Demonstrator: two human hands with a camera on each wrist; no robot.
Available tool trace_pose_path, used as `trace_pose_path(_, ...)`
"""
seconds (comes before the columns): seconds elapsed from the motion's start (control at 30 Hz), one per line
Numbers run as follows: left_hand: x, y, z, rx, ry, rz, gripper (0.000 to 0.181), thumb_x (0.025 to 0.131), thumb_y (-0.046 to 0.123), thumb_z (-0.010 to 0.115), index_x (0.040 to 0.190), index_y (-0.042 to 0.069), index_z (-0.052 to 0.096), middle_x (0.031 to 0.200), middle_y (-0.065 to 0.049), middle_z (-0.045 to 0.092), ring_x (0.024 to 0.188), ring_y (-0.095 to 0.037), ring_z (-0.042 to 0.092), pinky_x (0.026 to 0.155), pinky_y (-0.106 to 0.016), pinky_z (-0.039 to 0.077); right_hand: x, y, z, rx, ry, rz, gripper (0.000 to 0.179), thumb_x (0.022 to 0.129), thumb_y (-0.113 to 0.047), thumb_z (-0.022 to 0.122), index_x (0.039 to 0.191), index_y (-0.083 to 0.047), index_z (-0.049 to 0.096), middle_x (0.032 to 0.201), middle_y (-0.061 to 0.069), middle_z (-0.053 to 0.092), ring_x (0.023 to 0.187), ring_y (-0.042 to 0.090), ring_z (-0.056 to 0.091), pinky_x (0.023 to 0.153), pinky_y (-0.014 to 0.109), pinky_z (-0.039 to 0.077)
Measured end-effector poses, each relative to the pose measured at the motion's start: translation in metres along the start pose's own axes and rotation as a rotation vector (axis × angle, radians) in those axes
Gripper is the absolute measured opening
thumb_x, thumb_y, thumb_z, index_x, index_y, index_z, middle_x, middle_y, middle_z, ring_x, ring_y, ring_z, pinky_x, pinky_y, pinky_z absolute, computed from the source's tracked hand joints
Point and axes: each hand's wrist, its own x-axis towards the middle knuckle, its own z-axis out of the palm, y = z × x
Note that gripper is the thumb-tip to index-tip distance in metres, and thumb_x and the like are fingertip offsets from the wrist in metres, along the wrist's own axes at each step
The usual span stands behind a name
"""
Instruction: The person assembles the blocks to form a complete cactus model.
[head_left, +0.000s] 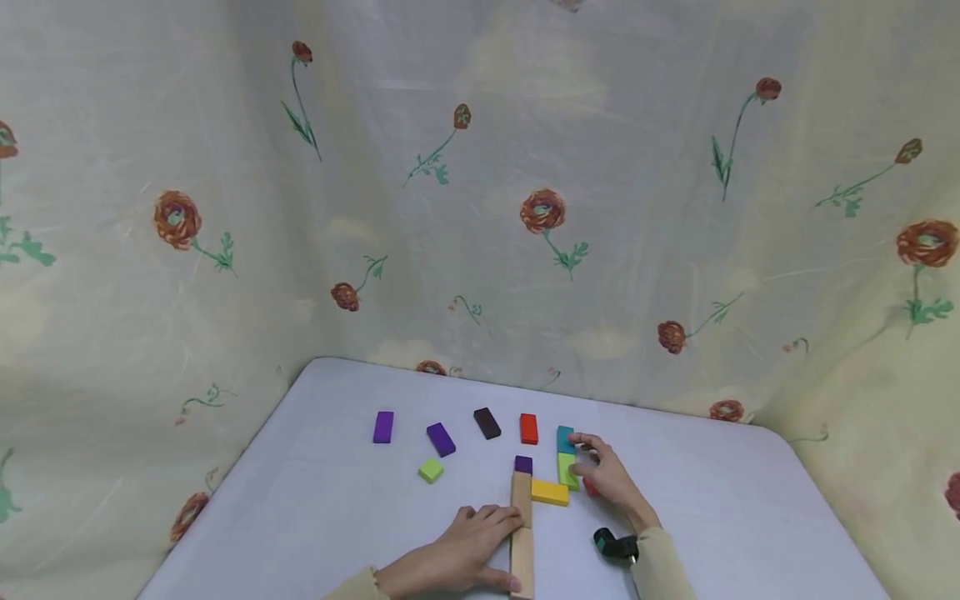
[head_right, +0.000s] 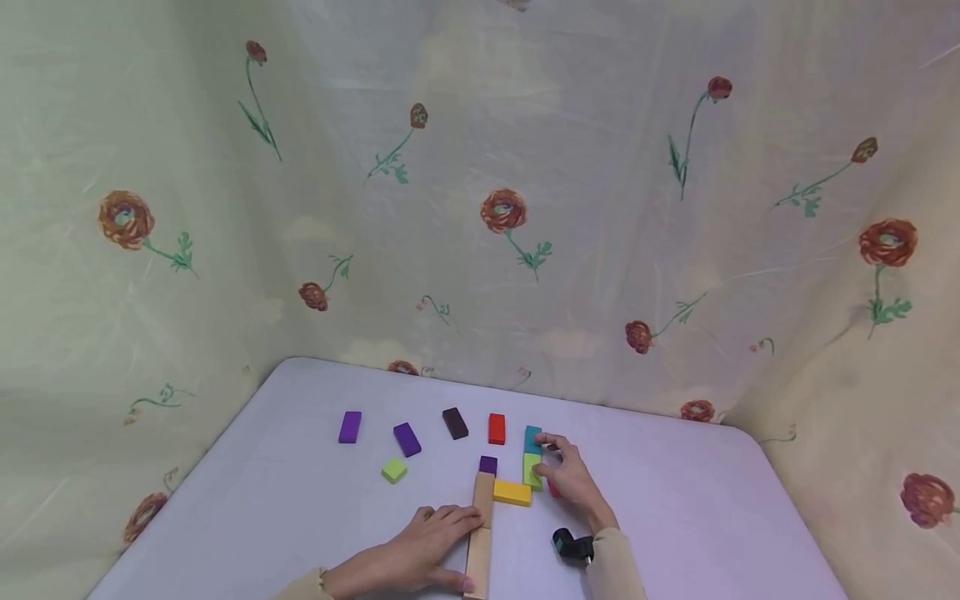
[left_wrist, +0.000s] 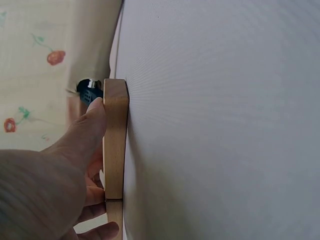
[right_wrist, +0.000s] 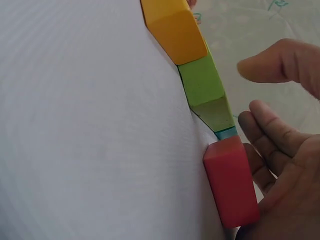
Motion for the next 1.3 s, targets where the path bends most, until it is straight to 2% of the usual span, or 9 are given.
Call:
trace_pose_path(0.2, 0.001, 0.000, 0.000, -0.007, -0.003, -0.003, 0.086, 0.074, 0.070, 0.061, 0.146, 0.028, 0.039, 0.151, 0.010, 0.038, 0.135, -0.015, 0.038, 0.104, -0.054, 0.036, -0.001, -0.001, 0.000, -0.003, -0.032, 0.037, 0.059, 0.083, -0.009, 0.067, 0.138, -0.010, 0.047, 0.146, 0.016, 0.040, 0.136, 0.038, 0.030, 0.115, 0.062, 0.015)
trace_pose_path(0.43, 0.001, 0.000, 0.000, -0.006, -0.003, 0.006, 0.085, 0.075, 0.071, 0.060, 0.145, 0.028, 0.039, 0.151, 0.010, 0.038, 0.135, -0.015, 0.038, 0.104, -0.054, 0.036, -0.001, 0.002, 0.000, -0.029, -0.035, 0.035, 0.062, 0.082, -0.010, 0.069, 0.139, -0.011, 0.045, 0.148, 0.015, 0.039, 0.138, 0.038, 0.030, 0.114, 0.062, 0.014)
trace_pose_path(0.67, 0.001, -0.005, -0.004, 0.027, 0.011, 0.058, 0.084, 0.074, 0.075, 0.055, 0.142, 0.028, 0.043, 0.149, 0.008, 0.041, 0.134, -0.015, 0.039, 0.104, -0.053, 0.037, 0.000, 0.003, 0.000, -0.031, -0.049, 0.049, 0.064, 0.083, -0.013, 0.069, 0.141, -0.013, 0.043, 0.151, 0.014, 0.036, 0.140, 0.038, 0.028, 0.116, 0.060, 0.014)
trace_pose_path(0.8, 0.006, -0.006, -0.010, 0.015, 0.031, 0.077, 0.076, 0.078, 0.075, 0.049, 0.137, 0.027, 0.050, 0.142, 0.008, 0.048, 0.132, -0.014, 0.042, 0.104, -0.050, 0.038, 0.000, 0.003, 0.001, -0.021, -0.050, 0.060, 0.064, 0.083, -0.013, 0.070, 0.140, -0.014, 0.043, 0.152, 0.014, 0.034, 0.141, 0.038, 0.027, 0.116, 0.060, 0.012)
trace_pose_path(0.97, 0.020, -0.005, -0.029, -0.025, 0.095, 0.085, 0.062, 0.085, 0.066, 0.054, 0.131, 0.024, 0.056, 0.136, 0.008, 0.053, 0.127, -0.013, 0.047, 0.106, -0.047, 0.039, 0.001, 0.006, 0.001, -0.034, -0.055, 0.055, 0.064, 0.083, -0.014, 0.070, 0.141, -0.015, 0.042, 0.152, 0.014, 0.034, 0.141, 0.038, 0.027, 0.115, 0.061, 0.012)
trace_pose_path(1.07, 0.031, -0.007, -0.047, -0.033, 0.172, 0.102, 0.051, 0.089, 0.052, 0.063, 0.130, 0.023, 0.057, 0.134, 0.008, 0.055, 0.126, -0.013, 0.048, 0.106, -0.045, 0.039, 0.001, 0.006, 0.001, -0.036, -0.056, 0.039, 0.064, 0.083, -0.013, 0.070, 0.141, -0.013, 0.042, 0.152, 0.015, 0.035, 0.141, 0.038, 0.028, 0.115, 0.061, 0.013)
trace_pose_path(1.2, 0.047, -0.013, -0.072, -0.071, 0.286, 0.099, 0.043, 0.087, 0.032, 0.069, 0.127, 0.020, 0.058, 0.130, 0.006, 0.058, 0.123, -0.014, 0.049, 0.106, -0.046, 0.038, 0.001, 0.005, 0.000, -0.030, -0.053, 0.033, 0.063, 0.083, -0.013, 0.070, 0.141, -0.012, 0.043, 0.151, 0.014, 0.036, 0.140, 0.038, 0.028, 0.116, 0.060, 0.013)
trace_pose_path(1.3, 0.063, -0.020, -0.086, -0.127, 0.333, 0.064, 0.043, 0.088, 0.029, 0.069, 0.128, 0.017, 0.058, 0.128, 0.004, 0.058, 0.121, -0.015, 0.050, 0.106, -0.047, 0.036, 0.001, 0.007, -0.001, -0.033, -0.054, 0.044, 0.063, 0.083, -0.014, 0.070, 0.141, -0.014, 0.043, 0.152, 0.014, 0.035, 0.141, 0.037, 0.028, 0.116, 0.060, 0.014)
